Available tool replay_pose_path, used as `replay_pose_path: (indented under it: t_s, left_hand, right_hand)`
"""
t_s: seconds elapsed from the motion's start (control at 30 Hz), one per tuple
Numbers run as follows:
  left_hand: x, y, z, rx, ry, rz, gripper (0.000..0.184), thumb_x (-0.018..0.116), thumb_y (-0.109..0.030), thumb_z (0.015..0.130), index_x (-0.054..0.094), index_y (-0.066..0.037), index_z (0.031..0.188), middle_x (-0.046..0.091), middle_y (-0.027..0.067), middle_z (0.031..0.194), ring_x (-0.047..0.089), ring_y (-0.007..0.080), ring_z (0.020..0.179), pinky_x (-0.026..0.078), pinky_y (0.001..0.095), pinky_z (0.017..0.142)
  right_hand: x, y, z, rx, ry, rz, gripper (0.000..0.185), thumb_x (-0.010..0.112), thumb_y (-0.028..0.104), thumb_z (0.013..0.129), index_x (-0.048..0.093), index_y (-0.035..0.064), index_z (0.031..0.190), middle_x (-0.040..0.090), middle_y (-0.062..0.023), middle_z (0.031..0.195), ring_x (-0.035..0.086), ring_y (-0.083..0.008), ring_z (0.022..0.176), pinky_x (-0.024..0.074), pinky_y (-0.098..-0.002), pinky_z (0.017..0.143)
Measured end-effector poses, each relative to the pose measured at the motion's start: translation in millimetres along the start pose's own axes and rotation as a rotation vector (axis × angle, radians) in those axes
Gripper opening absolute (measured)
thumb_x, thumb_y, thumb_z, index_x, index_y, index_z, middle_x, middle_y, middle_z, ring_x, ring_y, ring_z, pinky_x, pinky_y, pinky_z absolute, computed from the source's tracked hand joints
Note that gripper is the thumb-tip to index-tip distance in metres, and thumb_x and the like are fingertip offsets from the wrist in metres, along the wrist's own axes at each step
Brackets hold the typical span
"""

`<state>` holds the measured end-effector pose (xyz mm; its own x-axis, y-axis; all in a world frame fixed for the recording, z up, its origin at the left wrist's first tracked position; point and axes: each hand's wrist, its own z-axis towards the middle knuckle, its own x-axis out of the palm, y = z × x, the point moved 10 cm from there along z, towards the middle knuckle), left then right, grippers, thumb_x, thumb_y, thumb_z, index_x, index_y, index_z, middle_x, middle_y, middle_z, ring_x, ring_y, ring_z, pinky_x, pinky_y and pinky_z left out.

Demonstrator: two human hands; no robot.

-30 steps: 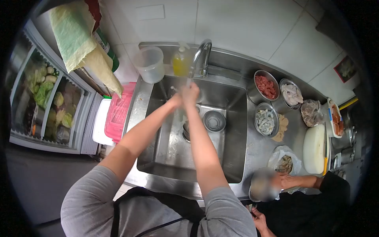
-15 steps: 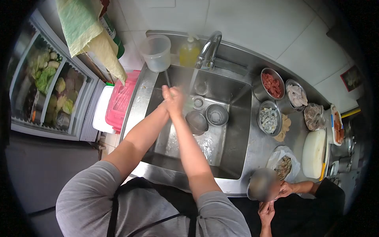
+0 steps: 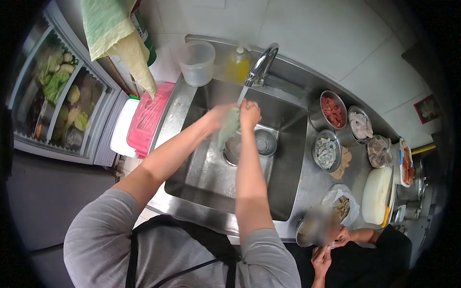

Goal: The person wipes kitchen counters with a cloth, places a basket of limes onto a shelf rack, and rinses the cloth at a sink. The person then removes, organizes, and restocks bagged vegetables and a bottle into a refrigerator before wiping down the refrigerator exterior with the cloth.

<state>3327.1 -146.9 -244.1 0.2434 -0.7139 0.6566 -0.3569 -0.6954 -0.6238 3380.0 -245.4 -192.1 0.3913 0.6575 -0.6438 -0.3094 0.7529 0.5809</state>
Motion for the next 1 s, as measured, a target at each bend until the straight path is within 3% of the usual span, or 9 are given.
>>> replay_pose_path:
  t_s: [0.13, 0.23, 0.3, 0.37, 0.4, 0.47, 0.57, 0.67, 1.0]
  left_hand:
    - [-66.5, 11.0, 49.8, -0.017, -0.156, 0.465, 0.035, 0.060, -0.023, 0.077, 0.052, -0.002, 0.104, 0.056, 0.0092, 0.093, 0.053, 0.0214, 0.084, 0.043, 0.0408, 0.074]
    - [-62.9, 27.9, 74.3, 0.084, -0.028, 0.480, 0.046, 0.065, -0.018, 0.069, 0.050, 0.001, 0.109, 0.056, 0.0100, 0.096, 0.051, 0.0226, 0.090, 0.040, 0.0412, 0.077]
    - [-49.5, 10.5, 90.0, 0.217, -0.023, 0.509, 0.044, 0.064, -0.014, 0.068, 0.052, 0.001, 0.107, 0.057, 0.0099, 0.092, 0.053, 0.0224, 0.087, 0.042, 0.0391, 0.073]
    - [-9.8, -26.0, 72.9, 0.281, 0.014, 1.243, 0.034, 0.060, -0.008, 0.066, 0.057, 0.000, 0.098, 0.058, 0.0091, 0.078, 0.056, 0.0217, 0.073, 0.044, 0.0349, 0.065]
    - [26.6, -57.8, 22.9, 0.325, 0.035, 1.235, 0.021, 0.055, -0.006, 0.067, 0.060, -0.001, 0.086, 0.057, 0.0087, 0.068, 0.057, 0.0201, 0.064, 0.045, 0.0317, 0.058]
    - [32.6, -71.9, 12.1, 0.180, 0.231, 0.963, 0.031, 0.061, -0.021, 0.074, 0.057, -0.004, 0.099, 0.060, 0.0095, 0.091, 0.056, 0.0166, 0.083, 0.044, 0.0320, 0.073]
    - [17.9, -110.9, -45.6, 0.382, 0.238, 1.137, 0.029, 0.059, -0.024, 0.077, 0.057, -0.004, 0.098, 0.060, 0.0095, 0.091, 0.056, 0.0156, 0.082, 0.045, 0.0312, 0.073]
    - [-64.4, -108.2, -102.6, 0.423, -0.252, 1.179, 0.050, 0.058, -0.029, 0.079, 0.046, 0.004, 0.114, 0.053, 0.0198, 0.113, 0.052, 0.0277, 0.104, 0.041, 0.0343, 0.087]
    - [-165.0, 52.5, -386.7, 0.341, -0.631, 1.790, 0.064, 0.057, -0.032, 0.079, 0.032, 0.004, 0.125, 0.030, 0.0230, 0.132, 0.025, 0.0378, 0.125, 0.023, 0.0473, 0.100]
  right_hand:
    - [20.0, 10.1, 32.1, 0.084, 0.408, 0.101, 0.019, 0.056, 0.013, 0.074, 0.062, 0.0015, 0.089, 0.061, -0.0155, 0.075, 0.062, -0.0220, 0.067, 0.0479, -0.0345, 0.059]
    - [53.4, 33.1, 6.6, 0.387, 0.957, 0.661, 0.020, 0.050, 0.002, 0.073, 0.062, -0.0016, 0.090, 0.063, -0.0083, 0.085, 0.062, -0.0200, 0.075, 0.0491, -0.0298, 0.061]
    - [34.5, 31.6, 15.6, 0.239, 0.889, 0.482, 0.024, 0.051, 0.000, 0.071, 0.060, -0.0016, 0.094, 0.063, -0.0090, 0.086, 0.061, -0.0194, 0.077, 0.0489, -0.0294, 0.061]
    - [16.2, 30.4, 19.1, -0.089, 0.698, 0.283, 0.042, 0.054, -0.002, 0.066, 0.054, 0.0028, 0.108, 0.061, -0.0099, 0.091, 0.059, -0.0173, 0.081, 0.0482, -0.0282, 0.062]
    - [20.4, 14.3, 13.4, -0.095, 0.617, 0.217, 0.046, 0.058, 0.000, 0.064, 0.053, 0.0065, 0.109, 0.060, -0.0092, 0.094, 0.058, -0.0175, 0.083, 0.0481, -0.0298, 0.060]
    - [18.9, 18.0, -17.0, 0.254, 0.868, 0.308, 0.039, 0.059, 0.002, 0.067, 0.054, 0.0073, 0.104, 0.059, -0.0078, 0.094, 0.057, -0.0184, 0.082, 0.0492, -0.0310, 0.060]
    - [40.8, 1.1, -24.5, 0.466, 0.817, 0.695, 0.025, 0.062, 0.005, 0.069, 0.054, 0.0013, 0.093, 0.058, -0.0065, 0.084, 0.059, -0.0161, 0.074, 0.0525, -0.0280, 0.053]
    - [22.4, 12.1, -20.4, 0.469, 0.732, 0.742, 0.017, 0.059, 0.002, 0.069, 0.052, 0.0005, 0.084, 0.058, -0.0068, 0.081, 0.058, -0.0152, 0.071, 0.0522, -0.0262, 0.054]
    - [16.4, -50.1, -74.0, 0.493, 0.695, 0.595, 0.020, 0.055, 0.001, 0.070, 0.049, 0.0005, 0.090, 0.056, -0.0078, 0.084, 0.057, -0.0140, 0.074, 0.0490, -0.0256, 0.062]
